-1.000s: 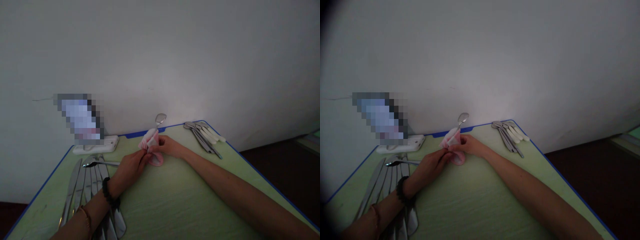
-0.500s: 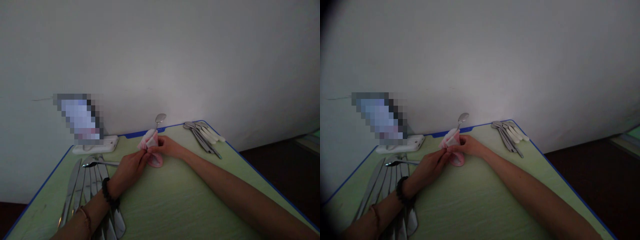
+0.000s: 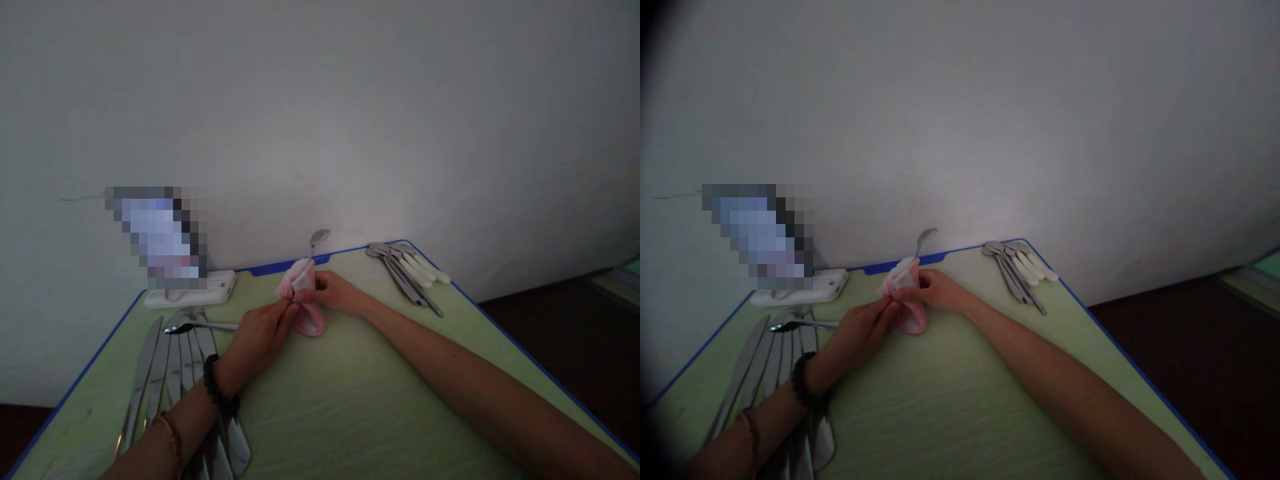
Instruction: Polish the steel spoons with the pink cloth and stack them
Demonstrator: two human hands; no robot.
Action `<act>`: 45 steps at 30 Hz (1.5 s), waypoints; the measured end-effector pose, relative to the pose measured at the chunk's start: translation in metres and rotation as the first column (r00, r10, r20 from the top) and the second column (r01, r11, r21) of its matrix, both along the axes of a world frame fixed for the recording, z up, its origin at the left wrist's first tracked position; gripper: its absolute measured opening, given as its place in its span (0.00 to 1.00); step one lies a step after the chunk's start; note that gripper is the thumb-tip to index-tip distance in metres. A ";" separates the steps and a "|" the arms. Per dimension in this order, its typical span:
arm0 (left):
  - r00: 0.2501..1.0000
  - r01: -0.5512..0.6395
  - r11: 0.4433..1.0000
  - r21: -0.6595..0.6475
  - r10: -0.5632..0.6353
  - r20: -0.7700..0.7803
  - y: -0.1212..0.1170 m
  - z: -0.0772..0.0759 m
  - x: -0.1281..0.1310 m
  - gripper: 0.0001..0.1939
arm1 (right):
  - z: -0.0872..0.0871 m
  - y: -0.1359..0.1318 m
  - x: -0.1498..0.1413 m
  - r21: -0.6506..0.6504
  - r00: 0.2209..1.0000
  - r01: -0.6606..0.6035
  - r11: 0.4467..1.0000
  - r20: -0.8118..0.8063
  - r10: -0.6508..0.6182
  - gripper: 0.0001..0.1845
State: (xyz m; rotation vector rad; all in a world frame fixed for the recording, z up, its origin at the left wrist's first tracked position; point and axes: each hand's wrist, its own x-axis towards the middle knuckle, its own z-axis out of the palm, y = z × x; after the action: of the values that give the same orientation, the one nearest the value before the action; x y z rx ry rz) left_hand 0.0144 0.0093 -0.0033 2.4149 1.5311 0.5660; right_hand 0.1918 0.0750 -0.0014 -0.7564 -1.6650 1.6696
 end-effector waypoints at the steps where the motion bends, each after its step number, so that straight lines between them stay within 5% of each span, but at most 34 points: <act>1: 1.000 0.003 1.000 -0.003 -0.003 -0.004 0.000 0.000 0.000 0.19 | 0.000 0.000 0.000 0.001 1.000 0.004 1.000 0.009 -0.004 0.22; 19: 0.996 0.069 0.997 -0.043 -0.067 0.055 0.000 0.002 0.000 0.18 | -0.002 0.002 0.001 0.014 0.999 0.018 1.000 0.039 -0.019 0.24; 29: 0.997 0.062 0.997 -0.045 -0.060 0.048 -0.001 0.005 0.003 0.18 | -0.004 0.001 -0.001 -0.315 0.960 0.001 0.949 -0.266 -0.090 0.19; 39: 0.950 0.074 0.964 -0.255 0.010 0.313 0.006 0.003 -0.001 0.21 | -0.004 0.001 0.000 -0.338 0.930 -0.020 0.941 -0.352 -0.106 0.18; 45: 0.975 -0.023 0.989 -0.148 0.054 0.214 0.003 0.004 0.003 0.17 | -0.004 0.001 -0.003 -0.346 0.923 0.002 0.938 -0.361 -0.135 0.19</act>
State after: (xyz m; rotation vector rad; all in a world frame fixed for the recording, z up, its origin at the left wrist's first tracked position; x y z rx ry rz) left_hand 0.0170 0.0122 0.0004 2.1418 1.4756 0.6778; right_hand 0.1890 0.0762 -0.0055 -0.5890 -1.0837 1.9348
